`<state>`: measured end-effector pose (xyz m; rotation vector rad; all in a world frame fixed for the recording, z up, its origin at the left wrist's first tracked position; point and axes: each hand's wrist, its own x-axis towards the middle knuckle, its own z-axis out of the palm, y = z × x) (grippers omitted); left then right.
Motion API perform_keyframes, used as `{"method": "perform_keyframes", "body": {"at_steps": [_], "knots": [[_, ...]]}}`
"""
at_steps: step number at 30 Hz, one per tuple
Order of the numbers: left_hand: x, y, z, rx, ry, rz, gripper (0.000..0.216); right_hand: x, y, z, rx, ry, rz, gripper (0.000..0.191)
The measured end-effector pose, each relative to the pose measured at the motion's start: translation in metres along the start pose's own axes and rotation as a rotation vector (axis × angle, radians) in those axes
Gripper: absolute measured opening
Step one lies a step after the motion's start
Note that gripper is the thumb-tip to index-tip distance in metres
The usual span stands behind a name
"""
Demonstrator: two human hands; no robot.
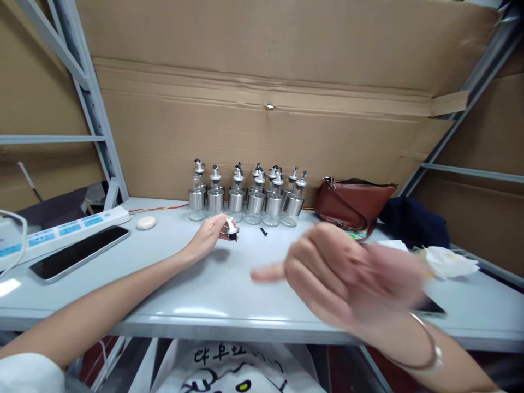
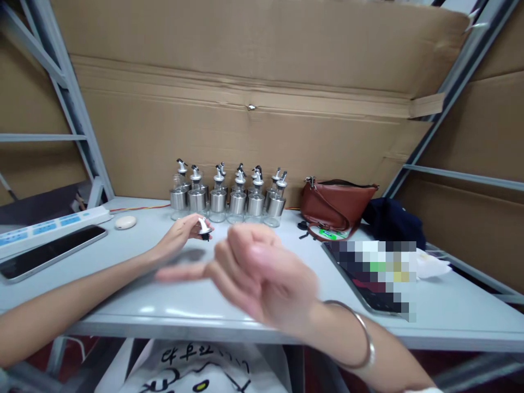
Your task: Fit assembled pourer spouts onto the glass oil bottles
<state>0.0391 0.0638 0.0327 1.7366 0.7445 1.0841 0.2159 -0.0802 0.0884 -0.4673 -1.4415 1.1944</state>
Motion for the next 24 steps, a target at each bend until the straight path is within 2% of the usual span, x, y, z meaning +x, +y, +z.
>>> {"method": "perform_keyframes", "body": {"at_steps": [3, 6, 10, 19, 22, 24], "knots": [[-0.001, 0.003, 0.001, -0.013, 0.042, 0.014, 0.030, 0.033, 0.015, -0.005, 0.194, 0.081, 0.028, 0.038], [-0.001, 0.003, 0.001, -0.039, 0.045, 0.019, 0.029, 0.054, 0.033, -0.020, 0.212, 0.146, 0.114, 0.047], [-0.003, 0.004, 0.003, -0.005, 0.007, 0.040, 0.031, 0.057, 0.047, -0.034, 0.163, 0.084, 0.174, 0.053], [-0.007, 0.004, 0.004, 0.147, -0.047, 0.131, 0.029, 0.057, 0.054, -0.041, 0.163, 0.058, 0.251, 0.056], [-0.009, 0.003, 0.003, 0.345, -0.041, 0.204, 0.024, 0.058, 0.056, -0.045, 0.161, 0.058, 0.244, 0.055], [-0.011, 0.003, 0.002, 0.584, -0.046, 0.351, 0.020, 0.058, 0.057, -0.046, 0.148, 0.054, 0.242, 0.054]]}}
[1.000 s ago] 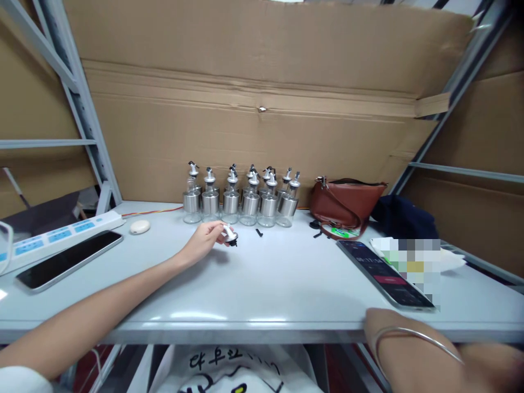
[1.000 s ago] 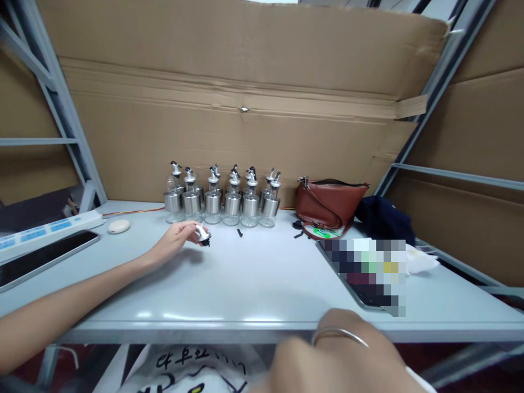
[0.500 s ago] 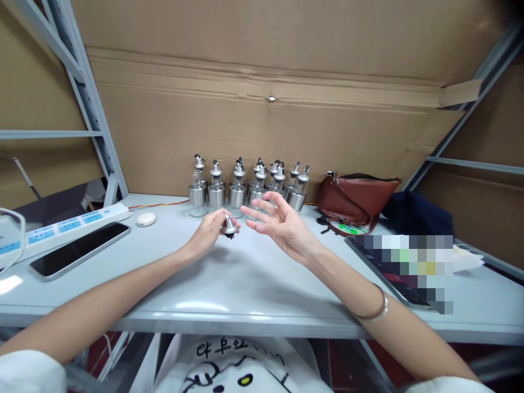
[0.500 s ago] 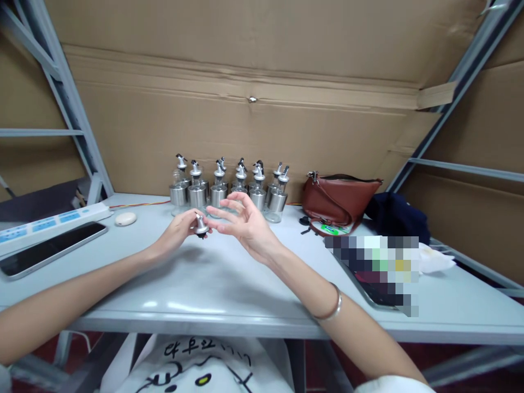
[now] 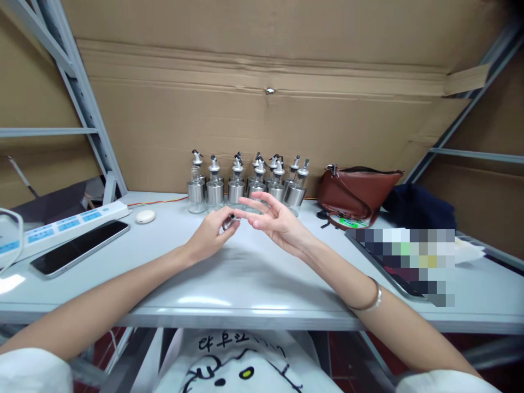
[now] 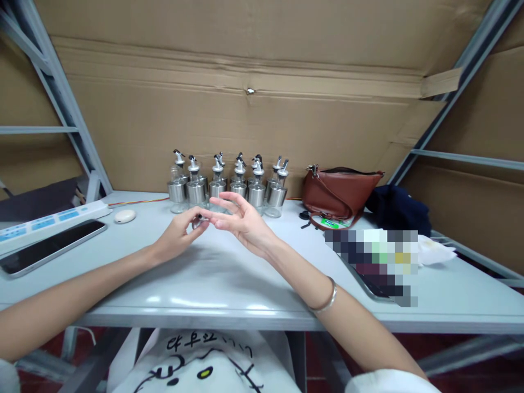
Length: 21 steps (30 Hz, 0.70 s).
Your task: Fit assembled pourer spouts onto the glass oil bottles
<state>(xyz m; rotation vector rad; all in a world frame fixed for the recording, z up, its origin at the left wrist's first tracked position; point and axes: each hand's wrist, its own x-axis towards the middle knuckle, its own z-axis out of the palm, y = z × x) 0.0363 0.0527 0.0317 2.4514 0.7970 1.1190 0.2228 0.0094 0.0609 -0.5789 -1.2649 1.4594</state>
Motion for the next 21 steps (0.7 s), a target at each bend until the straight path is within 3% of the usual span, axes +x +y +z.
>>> {"method": "perform_keyframes", "body": {"at_steps": [4, 10, 21], "knots": [[-0.002, 0.001, -0.004, 0.333, 0.047, 0.244, 0.019, 0.001, 0.000, -0.001, -0.027, -0.003, -0.032, 0.054], [-0.003, 0.002, -0.009, 0.443, 0.112, 0.390, 0.017, 0.001, -0.001, -0.001, -0.061, -0.019, -0.048, 0.054], [-0.003, 0.002, -0.011, 0.464, 0.078, 0.427, 0.026, 0.001, -0.001, -0.002, -0.070, -0.029, -0.066, 0.052]]}}
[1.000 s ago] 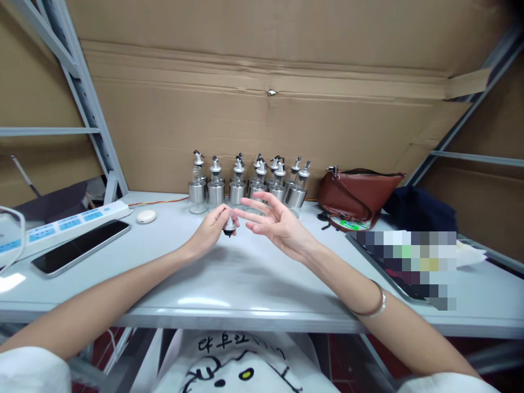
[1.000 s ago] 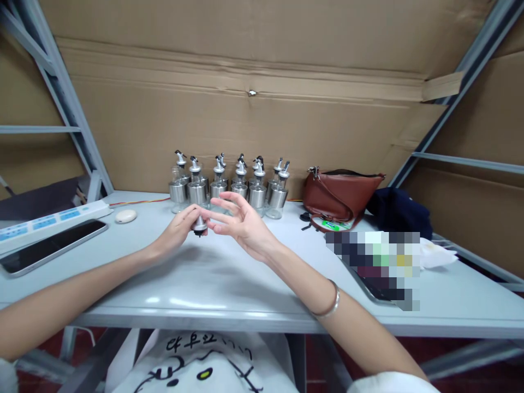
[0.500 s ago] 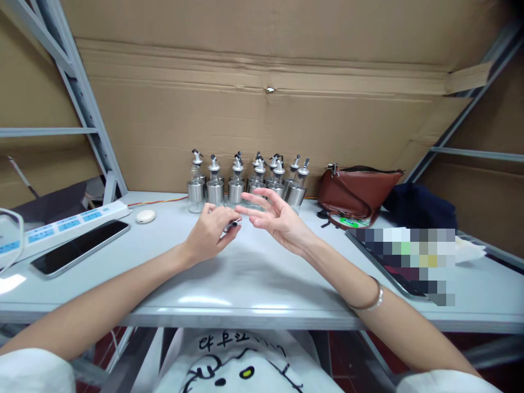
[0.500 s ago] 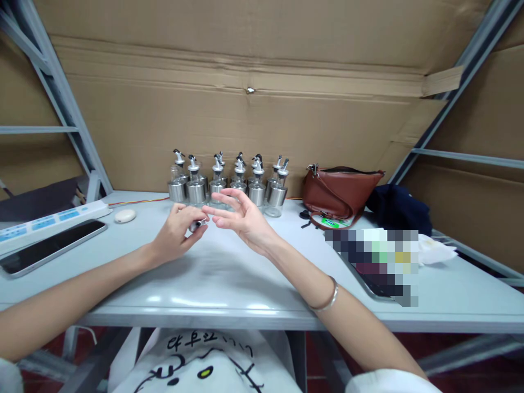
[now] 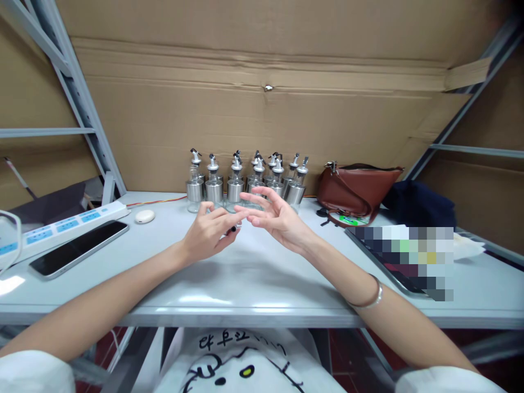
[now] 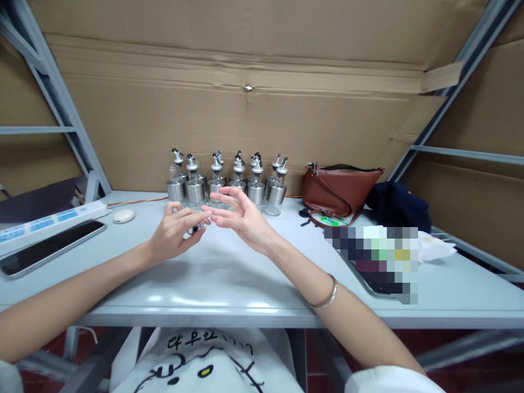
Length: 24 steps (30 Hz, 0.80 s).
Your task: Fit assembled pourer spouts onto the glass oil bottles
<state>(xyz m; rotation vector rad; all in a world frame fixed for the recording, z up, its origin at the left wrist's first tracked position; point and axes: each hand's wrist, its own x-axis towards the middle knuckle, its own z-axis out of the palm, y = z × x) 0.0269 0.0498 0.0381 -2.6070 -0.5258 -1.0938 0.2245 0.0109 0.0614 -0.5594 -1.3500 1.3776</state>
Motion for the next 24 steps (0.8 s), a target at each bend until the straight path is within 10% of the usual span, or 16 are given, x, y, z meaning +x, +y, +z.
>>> {"method": "perform_keyframes", "body": {"at_steps": [14, 24], "knots": [[0.0036, 0.0000, 0.0023, 0.136, 0.188, 0.285, 0.021, -0.0001, 0.0004, -0.0025, 0.042, 0.015, 0.021, 0.047], [0.0010, 0.0017, 0.0044, 0.070, 0.096, 0.185, 0.011, 0.0012, 0.0002, -0.0021, 0.089, 0.054, 0.044, 0.044]]}}
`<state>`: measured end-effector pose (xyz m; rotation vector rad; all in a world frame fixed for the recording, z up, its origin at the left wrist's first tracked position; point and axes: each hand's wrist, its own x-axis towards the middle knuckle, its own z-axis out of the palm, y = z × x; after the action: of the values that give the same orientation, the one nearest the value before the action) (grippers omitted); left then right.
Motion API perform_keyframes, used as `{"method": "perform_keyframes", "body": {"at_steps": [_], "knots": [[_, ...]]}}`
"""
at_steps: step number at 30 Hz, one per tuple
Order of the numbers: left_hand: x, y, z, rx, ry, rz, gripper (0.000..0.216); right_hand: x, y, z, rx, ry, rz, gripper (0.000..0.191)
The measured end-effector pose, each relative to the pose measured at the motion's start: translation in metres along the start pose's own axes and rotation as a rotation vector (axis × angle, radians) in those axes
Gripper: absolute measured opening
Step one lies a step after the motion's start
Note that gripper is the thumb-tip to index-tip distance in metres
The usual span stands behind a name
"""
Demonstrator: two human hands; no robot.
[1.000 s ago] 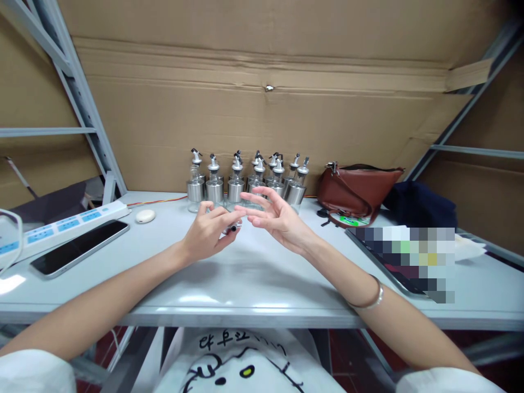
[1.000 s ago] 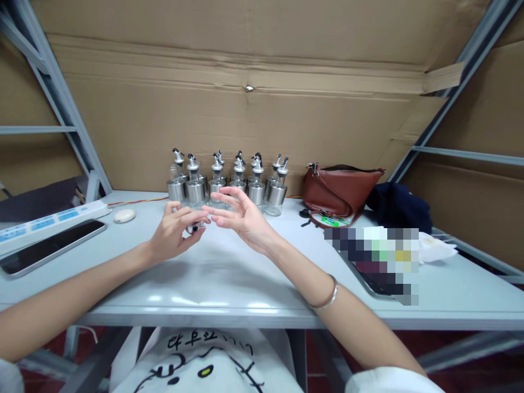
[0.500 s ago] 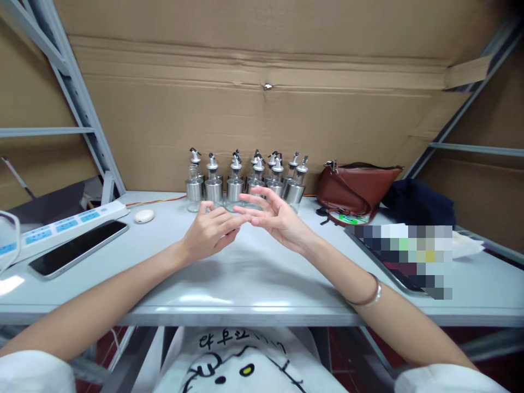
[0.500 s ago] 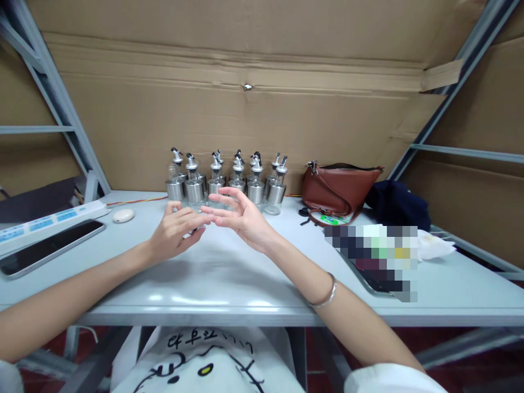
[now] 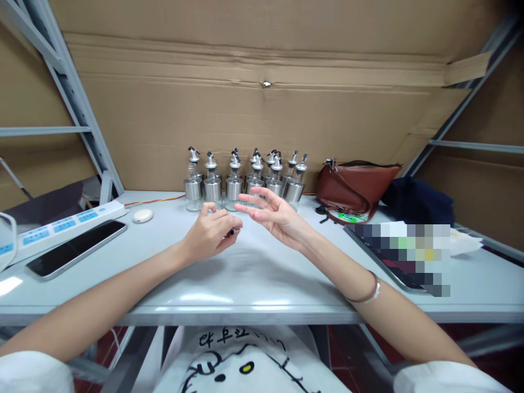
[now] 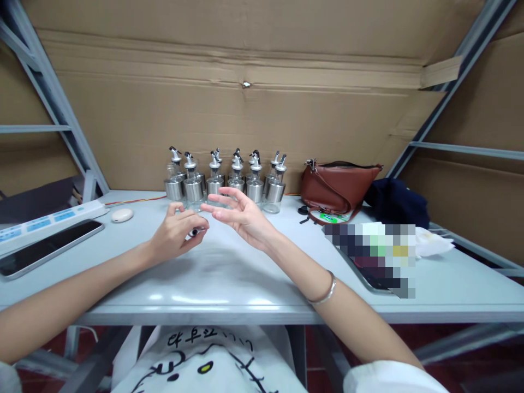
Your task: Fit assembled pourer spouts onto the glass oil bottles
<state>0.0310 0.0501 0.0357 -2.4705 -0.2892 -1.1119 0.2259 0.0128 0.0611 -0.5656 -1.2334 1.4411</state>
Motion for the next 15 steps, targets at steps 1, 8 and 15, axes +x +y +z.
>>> {"method": "perform_keyframes", "body": {"at_steps": [1, 8, 15], "knots": [[0.0001, 0.0000, 0.0003, -0.005, -0.009, -0.007, 0.012, 0.0001, 0.0006, -0.0001, -0.002, 0.004, 0.002, 0.045], [-0.0005, -0.0016, 0.0028, -0.017, -0.026, 0.008, 0.016, 0.0003, 0.0009, 0.0020, 0.055, 0.026, 0.028, 0.038], [-0.0026, -0.0021, 0.0051, 0.007, -0.037, 0.114, 0.031, -0.0013, -0.0012, 0.0046, 0.306, -0.034, 0.078, 0.060]]}}
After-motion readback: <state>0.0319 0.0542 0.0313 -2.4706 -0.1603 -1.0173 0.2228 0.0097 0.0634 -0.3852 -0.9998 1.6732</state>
